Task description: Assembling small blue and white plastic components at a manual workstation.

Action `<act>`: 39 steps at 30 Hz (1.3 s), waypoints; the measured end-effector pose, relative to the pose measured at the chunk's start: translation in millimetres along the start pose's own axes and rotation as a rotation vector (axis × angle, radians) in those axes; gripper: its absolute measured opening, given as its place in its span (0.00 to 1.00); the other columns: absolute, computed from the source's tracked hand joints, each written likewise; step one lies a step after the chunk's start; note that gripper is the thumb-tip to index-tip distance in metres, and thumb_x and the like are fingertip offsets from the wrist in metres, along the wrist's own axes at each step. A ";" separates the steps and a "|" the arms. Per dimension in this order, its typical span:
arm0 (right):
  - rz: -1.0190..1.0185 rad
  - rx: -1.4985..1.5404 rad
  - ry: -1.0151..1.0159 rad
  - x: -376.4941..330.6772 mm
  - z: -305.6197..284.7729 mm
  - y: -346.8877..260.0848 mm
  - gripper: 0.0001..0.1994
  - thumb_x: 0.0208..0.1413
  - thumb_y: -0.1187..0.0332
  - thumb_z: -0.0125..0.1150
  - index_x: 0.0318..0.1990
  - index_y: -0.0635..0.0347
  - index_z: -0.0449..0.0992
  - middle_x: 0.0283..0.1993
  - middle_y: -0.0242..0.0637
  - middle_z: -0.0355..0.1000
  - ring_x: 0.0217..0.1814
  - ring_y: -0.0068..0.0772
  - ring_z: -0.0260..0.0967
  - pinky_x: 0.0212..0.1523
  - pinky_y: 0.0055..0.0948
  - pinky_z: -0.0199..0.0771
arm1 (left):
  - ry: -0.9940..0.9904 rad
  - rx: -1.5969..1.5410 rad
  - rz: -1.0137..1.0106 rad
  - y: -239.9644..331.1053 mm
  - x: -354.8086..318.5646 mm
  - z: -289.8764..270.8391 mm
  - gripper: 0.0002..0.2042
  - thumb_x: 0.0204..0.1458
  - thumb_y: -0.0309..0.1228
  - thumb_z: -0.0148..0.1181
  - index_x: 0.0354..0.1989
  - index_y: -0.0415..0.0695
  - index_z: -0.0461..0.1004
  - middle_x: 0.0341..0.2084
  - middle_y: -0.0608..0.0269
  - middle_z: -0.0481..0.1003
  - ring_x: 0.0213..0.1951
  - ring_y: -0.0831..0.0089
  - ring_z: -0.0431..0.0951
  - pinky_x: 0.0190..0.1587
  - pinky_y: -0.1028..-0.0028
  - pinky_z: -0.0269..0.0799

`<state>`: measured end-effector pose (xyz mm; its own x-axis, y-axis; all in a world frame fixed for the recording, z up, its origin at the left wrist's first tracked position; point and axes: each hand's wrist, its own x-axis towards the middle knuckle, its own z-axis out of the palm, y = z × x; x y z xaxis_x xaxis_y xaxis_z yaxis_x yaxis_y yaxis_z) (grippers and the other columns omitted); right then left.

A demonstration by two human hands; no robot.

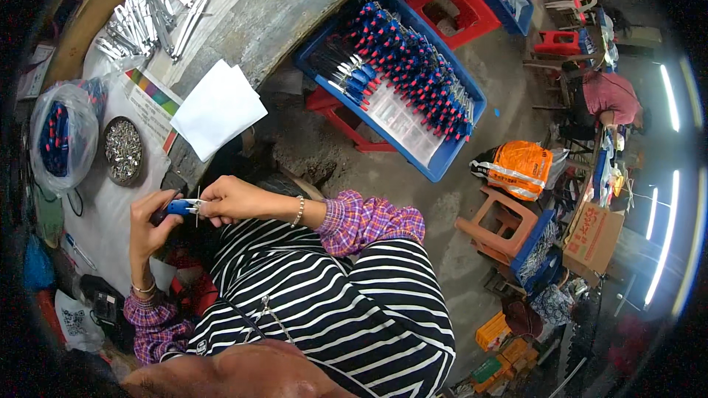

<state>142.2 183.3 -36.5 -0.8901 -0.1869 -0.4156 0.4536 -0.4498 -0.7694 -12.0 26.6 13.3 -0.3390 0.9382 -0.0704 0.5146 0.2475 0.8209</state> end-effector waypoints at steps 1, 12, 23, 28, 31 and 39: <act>0.025 0.023 -0.005 -1.3 -0.1 1.2 0.11 0.56 0.65 0.52 0.29 0.64 0.75 0.19 0.26 0.68 0.16 0.13 0.60 0.17 0.15 0.60 | -0.016 -0.016 0.005 -0.2 0.0 1.5 0.15 0.32 0.24 0.64 0.33 0.37 0.74 0.19 0.57 0.71 0.20 0.68 0.69 0.24 0.74 0.62; 0.081 -0.036 -0.013 -4.7 6.0 6.2 0.10 0.53 0.67 0.54 0.24 0.63 0.74 0.17 0.26 0.67 0.15 0.13 0.57 0.16 0.15 0.57 | -0.080 -0.059 -0.016 2.9 -13.8 13.9 0.14 0.35 0.24 0.65 0.34 0.40 0.75 0.22 0.57 0.74 0.20 0.66 0.73 0.23 0.74 0.65; 0.129 -0.037 -0.020 -5.7 -2.0 1.2 0.11 0.59 0.64 0.52 0.36 0.63 0.74 0.21 0.24 0.65 0.20 0.10 0.54 0.19 0.11 0.51 | -0.061 -0.126 0.031 -11.0 -5.2 11.6 0.15 0.36 0.27 0.67 0.36 0.39 0.76 0.24 0.58 0.76 0.22 0.69 0.75 0.25 0.75 0.67; 0.155 -0.018 -0.069 -1.1 -1.4 3.7 0.11 0.59 0.65 0.52 0.33 0.64 0.73 0.21 0.23 0.64 0.18 0.09 0.52 0.17 0.12 0.49 | -0.099 -0.174 -0.013 -11.5 -5.3 7.1 0.14 0.36 0.28 0.68 0.34 0.39 0.76 0.25 0.57 0.76 0.23 0.69 0.75 0.26 0.75 0.68; 0.177 0.002 -0.036 -0.3 2.6 0.6 0.10 0.59 0.66 0.51 0.31 0.63 0.72 0.20 0.23 0.63 0.18 0.09 0.52 0.16 0.13 0.49 | -0.076 -0.180 0.000 -13.1 -7.9 8.4 0.14 0.36 0.29 0.68 0.34 0.38 0.76 0.25 0.57 0.76 0.23 0.68 0.75 0.25 0.75 0.67; 0.094 -0.179 0.027 -1.3 7.5 -6.1 0.11 0.55 0.68 0.53 0.24 0.66 0.72 0.17 0.25 0.65 0.19 0.14 0.59 0.20 0.17 0.58 | -0.132 -0.173 -0.015 -11.9 -8.6 8.6 0.15 0.35 0.27 0.68 0.34 0.38 0.76 0.25 0.56 0.77 0.24 0.67 0.77 0.26 0.74 0.69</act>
<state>140.2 179.8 -27.7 -0.8431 -0.1957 -0.5008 0.5372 -0.2683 -0.7996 -8.5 17.6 -0.7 -0.2336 0.9610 -0.1481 0.3632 0.2275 0.9035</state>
